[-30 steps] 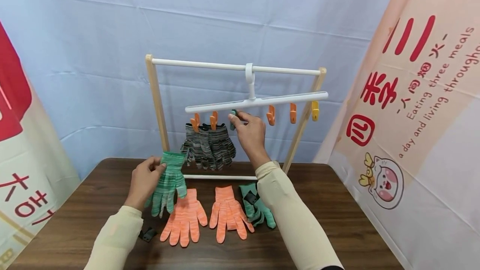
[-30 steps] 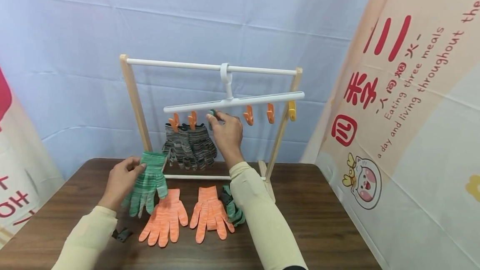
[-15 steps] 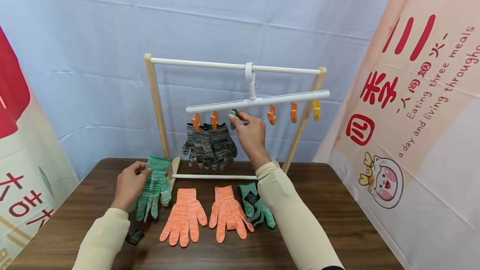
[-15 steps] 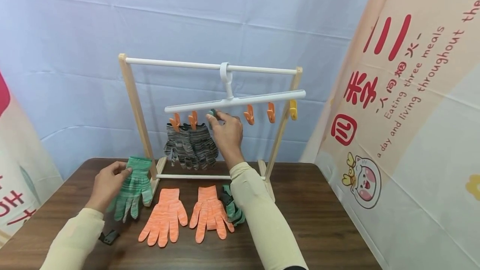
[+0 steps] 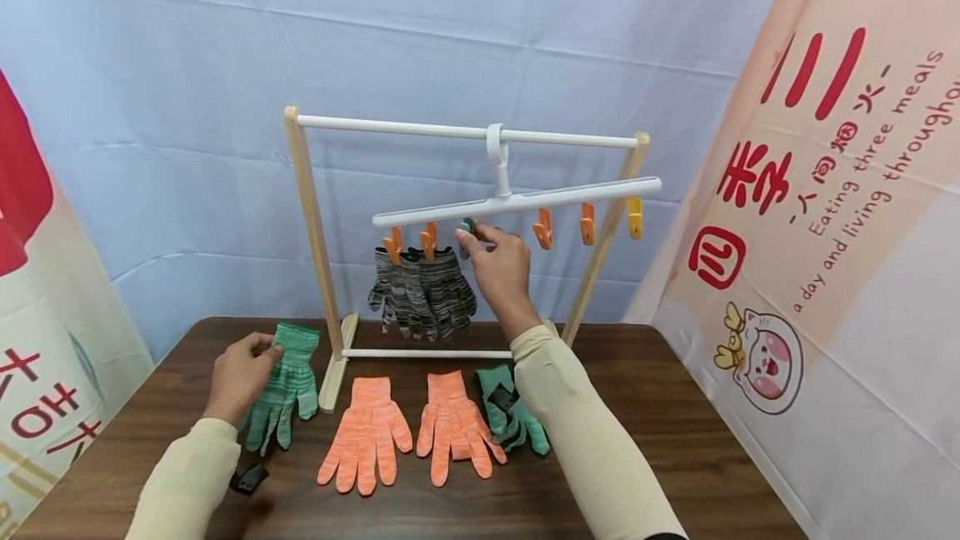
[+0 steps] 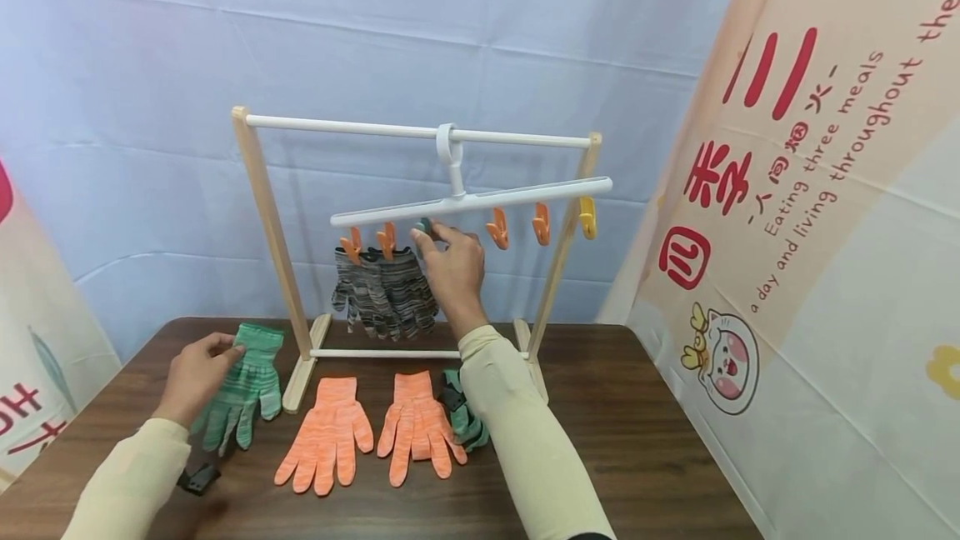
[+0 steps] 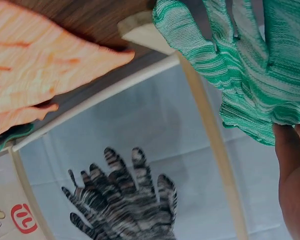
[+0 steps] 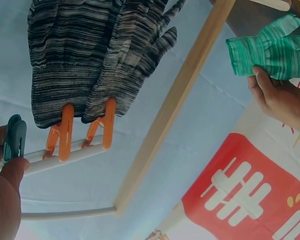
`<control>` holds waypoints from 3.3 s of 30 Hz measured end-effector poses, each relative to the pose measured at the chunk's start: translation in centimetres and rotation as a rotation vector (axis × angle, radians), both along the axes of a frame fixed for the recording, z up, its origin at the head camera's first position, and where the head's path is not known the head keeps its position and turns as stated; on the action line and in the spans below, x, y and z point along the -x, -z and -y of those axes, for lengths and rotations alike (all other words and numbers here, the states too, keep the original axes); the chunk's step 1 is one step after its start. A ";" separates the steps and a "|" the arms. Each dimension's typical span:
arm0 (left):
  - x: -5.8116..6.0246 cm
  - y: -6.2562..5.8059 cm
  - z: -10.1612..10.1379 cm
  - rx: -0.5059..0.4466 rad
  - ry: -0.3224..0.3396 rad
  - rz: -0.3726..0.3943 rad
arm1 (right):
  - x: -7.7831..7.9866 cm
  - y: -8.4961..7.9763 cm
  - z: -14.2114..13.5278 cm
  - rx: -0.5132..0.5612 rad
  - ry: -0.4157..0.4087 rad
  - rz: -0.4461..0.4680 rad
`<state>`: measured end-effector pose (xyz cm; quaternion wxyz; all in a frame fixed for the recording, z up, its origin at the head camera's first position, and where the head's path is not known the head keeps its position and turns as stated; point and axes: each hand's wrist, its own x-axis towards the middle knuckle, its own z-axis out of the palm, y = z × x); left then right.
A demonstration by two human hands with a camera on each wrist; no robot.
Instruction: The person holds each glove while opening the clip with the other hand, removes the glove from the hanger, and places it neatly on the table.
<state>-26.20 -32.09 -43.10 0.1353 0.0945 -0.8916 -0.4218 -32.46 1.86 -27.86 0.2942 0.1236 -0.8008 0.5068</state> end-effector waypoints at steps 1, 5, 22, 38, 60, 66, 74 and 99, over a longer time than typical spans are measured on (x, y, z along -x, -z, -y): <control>0.1 0.2 0.1 0.004 0.004 0.004 | 0.0 0.0 0.0 0.001 0.003 0.004; 0.5 0.9 0.7 0.024 0.012 0.021 | 0.0 0.1 -0.1 -0.007 0.007 0.012; 1.2 3.1 1.3 0.045 0.026 0.136 | -0.3 0.4 -0.2 -0.026 -0.010 -0.014; 1.4 4.6 1.7 0.088 -0.075 0.200 | -0.3 0.5 -0.2 -0.041 -0.028 -0.022; -0.4 1.5 -1.4 0.197 -0.074 -0.061 | -0.6 0.5 0.3 -0.012 -0.099 0.029; -0.4 -1.3 -4.0 0.166 -0.020 -0.144 | -0.6 0.4 0.3 0.012 -0.125 0.037; -0.2 -3.7 -8.2 0.112 0.044 -0.224 | -0.6 0.2 0.6 0.043 -0.135 0.062; 1.4 -6.0 -15.5 -0.004 0.151 -0.284 | 0.1 1.7 0.7 0.024 -0.110 0.143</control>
